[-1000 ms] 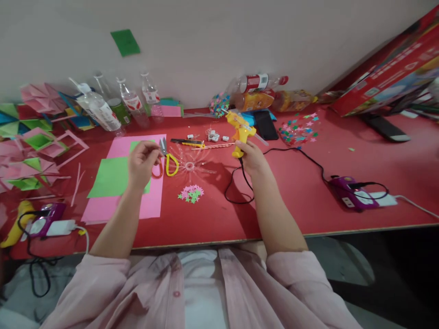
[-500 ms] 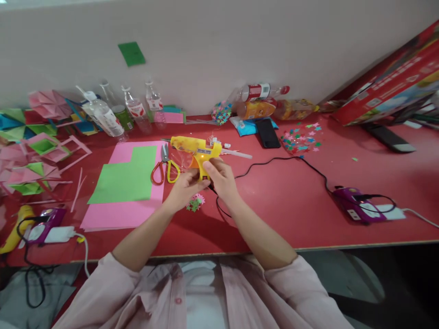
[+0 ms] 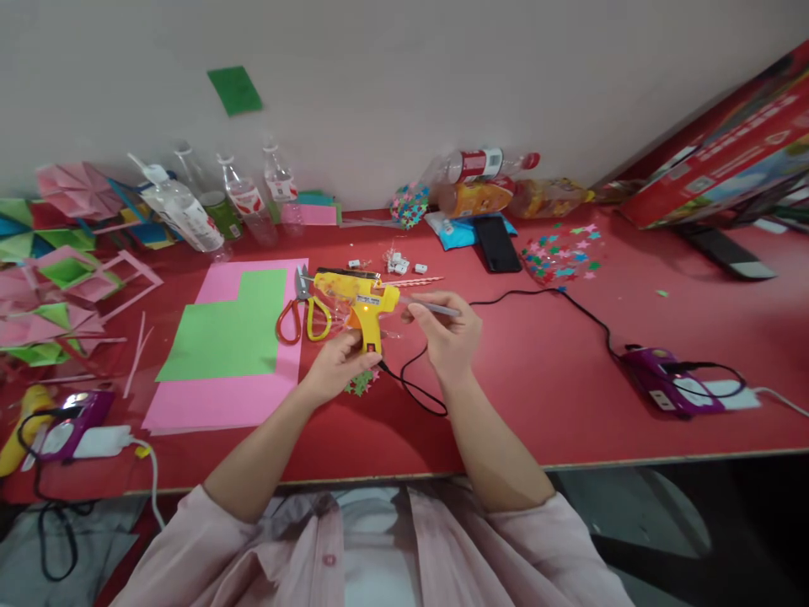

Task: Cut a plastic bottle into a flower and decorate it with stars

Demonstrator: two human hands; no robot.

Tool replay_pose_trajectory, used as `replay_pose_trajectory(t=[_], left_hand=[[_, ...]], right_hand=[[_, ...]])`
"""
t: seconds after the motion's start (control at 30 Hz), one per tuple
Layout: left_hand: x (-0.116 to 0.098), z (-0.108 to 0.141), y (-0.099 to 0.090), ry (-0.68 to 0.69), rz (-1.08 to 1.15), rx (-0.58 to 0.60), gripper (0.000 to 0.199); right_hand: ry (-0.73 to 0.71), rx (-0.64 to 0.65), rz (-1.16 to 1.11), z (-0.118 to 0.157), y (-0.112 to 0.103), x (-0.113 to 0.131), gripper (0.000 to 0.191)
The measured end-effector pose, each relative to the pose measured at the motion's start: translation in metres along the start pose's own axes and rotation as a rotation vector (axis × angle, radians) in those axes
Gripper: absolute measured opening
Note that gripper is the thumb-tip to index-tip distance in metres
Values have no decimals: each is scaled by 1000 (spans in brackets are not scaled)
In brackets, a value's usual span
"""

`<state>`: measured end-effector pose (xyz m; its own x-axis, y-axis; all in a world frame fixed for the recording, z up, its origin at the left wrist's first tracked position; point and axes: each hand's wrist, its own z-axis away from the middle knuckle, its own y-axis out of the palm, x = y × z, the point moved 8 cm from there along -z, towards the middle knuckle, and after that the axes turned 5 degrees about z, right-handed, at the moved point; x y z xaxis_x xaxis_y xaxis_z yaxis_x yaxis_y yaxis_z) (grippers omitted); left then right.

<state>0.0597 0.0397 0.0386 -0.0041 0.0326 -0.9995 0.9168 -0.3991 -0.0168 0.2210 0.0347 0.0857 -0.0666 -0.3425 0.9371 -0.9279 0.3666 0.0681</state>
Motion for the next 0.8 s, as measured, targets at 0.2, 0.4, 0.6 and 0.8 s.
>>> replay_pose_trajectory(t=[0.2, 0.4, 0.6, 0.8], left_hand=[[6, 1, 4, -19, -100, 27, 30], [-4, 0, 3, 53, -269, 9, 24], [-13, 0, 8, 113, -323, 50, 29], [-25, 1, 1, 160, -311, 111, 29]], right_hand=[[21, -39, -82, 0, 0, -10, 16], [93, 38, -182, 3, 12, -23, 34], [204, 500, -223, 15, 52, -20, 32], [227, 581, -217, 19, 59, -12, 16]])
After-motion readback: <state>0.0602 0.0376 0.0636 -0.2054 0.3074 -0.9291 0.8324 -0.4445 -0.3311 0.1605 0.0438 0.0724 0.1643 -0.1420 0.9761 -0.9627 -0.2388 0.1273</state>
